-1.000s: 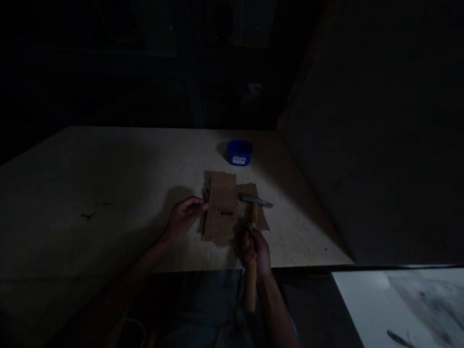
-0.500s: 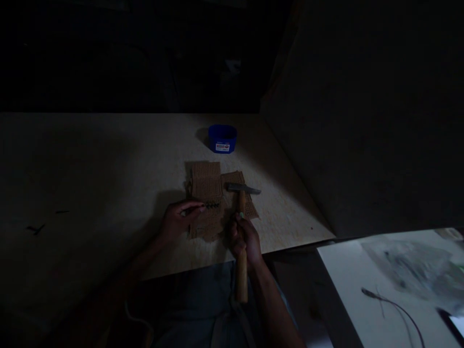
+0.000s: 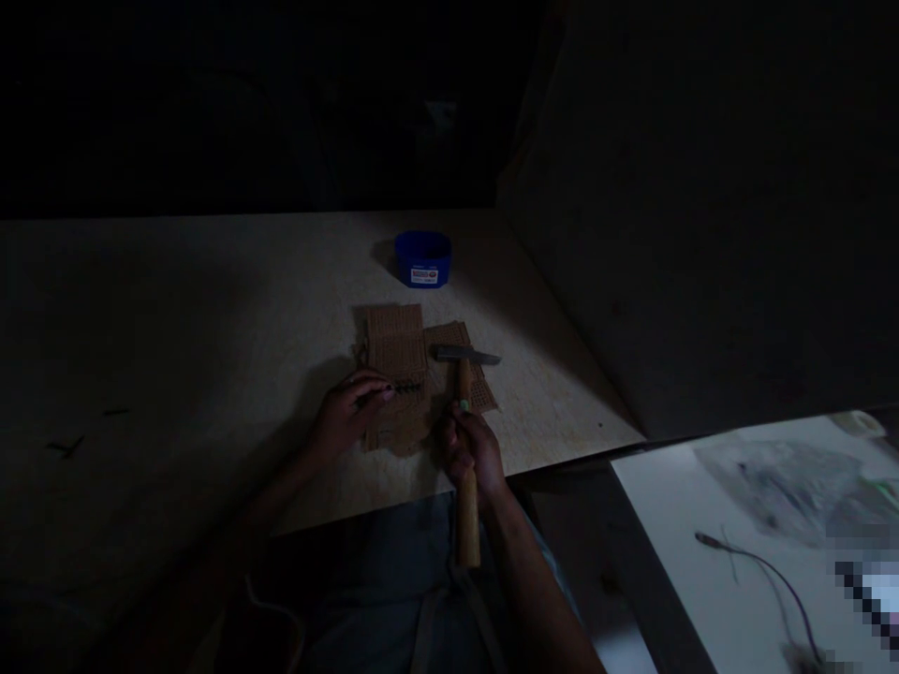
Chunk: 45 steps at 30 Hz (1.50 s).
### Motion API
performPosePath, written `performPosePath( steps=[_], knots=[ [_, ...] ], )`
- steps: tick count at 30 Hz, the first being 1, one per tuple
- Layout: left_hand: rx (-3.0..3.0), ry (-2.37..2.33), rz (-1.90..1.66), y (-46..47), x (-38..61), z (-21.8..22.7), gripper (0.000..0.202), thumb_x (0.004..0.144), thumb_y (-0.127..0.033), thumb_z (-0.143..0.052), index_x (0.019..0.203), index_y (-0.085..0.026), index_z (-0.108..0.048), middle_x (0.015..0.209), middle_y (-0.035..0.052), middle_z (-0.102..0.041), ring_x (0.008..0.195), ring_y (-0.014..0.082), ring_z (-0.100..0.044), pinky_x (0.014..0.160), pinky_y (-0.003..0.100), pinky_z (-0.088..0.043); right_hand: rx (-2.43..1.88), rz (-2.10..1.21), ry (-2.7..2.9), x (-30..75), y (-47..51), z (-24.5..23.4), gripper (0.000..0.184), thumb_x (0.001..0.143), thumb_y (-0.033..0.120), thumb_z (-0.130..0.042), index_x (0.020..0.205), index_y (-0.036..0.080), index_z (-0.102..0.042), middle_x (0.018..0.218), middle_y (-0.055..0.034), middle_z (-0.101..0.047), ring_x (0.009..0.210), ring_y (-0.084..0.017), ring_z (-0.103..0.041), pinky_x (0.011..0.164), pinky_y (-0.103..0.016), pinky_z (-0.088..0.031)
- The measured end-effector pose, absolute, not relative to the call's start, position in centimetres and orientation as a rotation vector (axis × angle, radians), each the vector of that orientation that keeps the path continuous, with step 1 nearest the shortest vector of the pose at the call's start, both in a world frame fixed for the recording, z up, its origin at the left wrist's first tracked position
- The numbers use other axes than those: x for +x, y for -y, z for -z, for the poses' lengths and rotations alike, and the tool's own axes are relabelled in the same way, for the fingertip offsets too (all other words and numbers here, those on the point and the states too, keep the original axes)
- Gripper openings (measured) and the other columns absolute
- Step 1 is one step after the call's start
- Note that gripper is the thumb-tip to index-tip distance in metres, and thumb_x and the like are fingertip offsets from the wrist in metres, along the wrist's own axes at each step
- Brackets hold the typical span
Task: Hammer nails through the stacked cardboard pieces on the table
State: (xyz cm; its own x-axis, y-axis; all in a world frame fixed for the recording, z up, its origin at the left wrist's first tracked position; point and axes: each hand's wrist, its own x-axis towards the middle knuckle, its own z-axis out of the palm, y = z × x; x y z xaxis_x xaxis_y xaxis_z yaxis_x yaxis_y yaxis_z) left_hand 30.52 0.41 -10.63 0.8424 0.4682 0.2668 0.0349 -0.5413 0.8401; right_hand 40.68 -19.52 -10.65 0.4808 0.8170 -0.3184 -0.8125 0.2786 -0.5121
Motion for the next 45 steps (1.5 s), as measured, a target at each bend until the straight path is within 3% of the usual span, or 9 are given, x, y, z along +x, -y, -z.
performPosePath(
  steps=[16,26,32,36,39,45],
  knots=[
    [2.199,-0.327,-0.642,-0.1,30.4,10.3,0.017,0.093,-0.029,-0.057,0.094,-0.023,-0.072,0.099,0.0058,-0.072,0.092,0.0193,-0.068,0.083,0.032,-0.054,-0.708,-1.082,0.087,40.5,19.3,10.5,0.028,0.087,0.036,-0.068,0.073,0.02,-0.051,0.044,0.0121,-0.043,0.025,-0.002,-0.023,0.023,-0.012,-0.026],
    [2.246,-0.287,-0.826,0.4,30.5,11.5,0.018,0.096,-0.031,-0.057,0.093,-0.022,-0.072,0.097,0.0044,-0.072,0.089,0.0166,-0.069,0.082,0.029,-0.057,-1.026,-0.874,0.125,39.0,19.6,8.6,0.034,0.079,0.043,-0.075,0.094,0.021,-0.053,0.051,0.01,-0.056,0.025,-0.002,-0.023,0.022,-0.013,-0.026],
    [2.288,-0.235,-0.908,0.4,30.6,12.1,0.016,0.097,-0.026,-0.057,0.096,-0.021,-0.072,0.098,0.0052,-0.073,0.089,0.0162,-0.07,0.081,0.028,-0.058,-1.315,-0.948,0.355,37.7,22.5,2.6,0.034,0.09,0.054,-0.062,0.103,0.024,-0.053,0.055,0.0094,-0.054,0.027,-0.003,-0.026,0.025,-0.014,-0.023],
    [2.272,-0.266,-0.903,0.5,30.6,12.4,0.014,0.095,-0.023,-0.059,0.097,-0.021,-0.073,0.102,0.0061,-0.073,0.092,0.018,-0.07,0.084,0.031,-0.058,-1.554,-0.9,0.478,36.3,24.3,-1.0,0.032,0.095,0.053,-0.057,0.102,0.022,-0.057,0.059,0.0077,-0.044,0.038,-0.006,-0.034,0.032,-0.016,-0.025],
    [2.248,-0.262,-0.897,0.7,30.5,12.5,0.015,0.095,-0.022,-0.059,0.097,-0.02,-0.073,0.102,0.0061,-0.073,0.094,0.0179,-0.07,0.086,0.032,-0.058,-1.709,-0.898,0.605,35.9,24.0,-1.1,0.032,0.097,0.053,-0.053,0.103,0.022,-0.057,0.061,0.0064,-0.044,0.044,-0.008,-0.037,0.037,-0.018,-0.029],
    [2.366,-0.29,-0.852,0.7,30.6,12.5,0.013,0.094,-0.022,-0.062,0.096,-0.021,-0.074,0.102,0.0063,-0.072,0.091,0.0178,-0.069,0.082,0.031,-0.057,-1.857,-0.957,0.649,37.0,21.8,1.3,0.036,0.098,0.056,-0.047,0.092,0.021,-0.053,0.058,0.0076,-0.042,0.044,-0.008,-0.033,0.038,-0.019,-0.025]
  ],
)
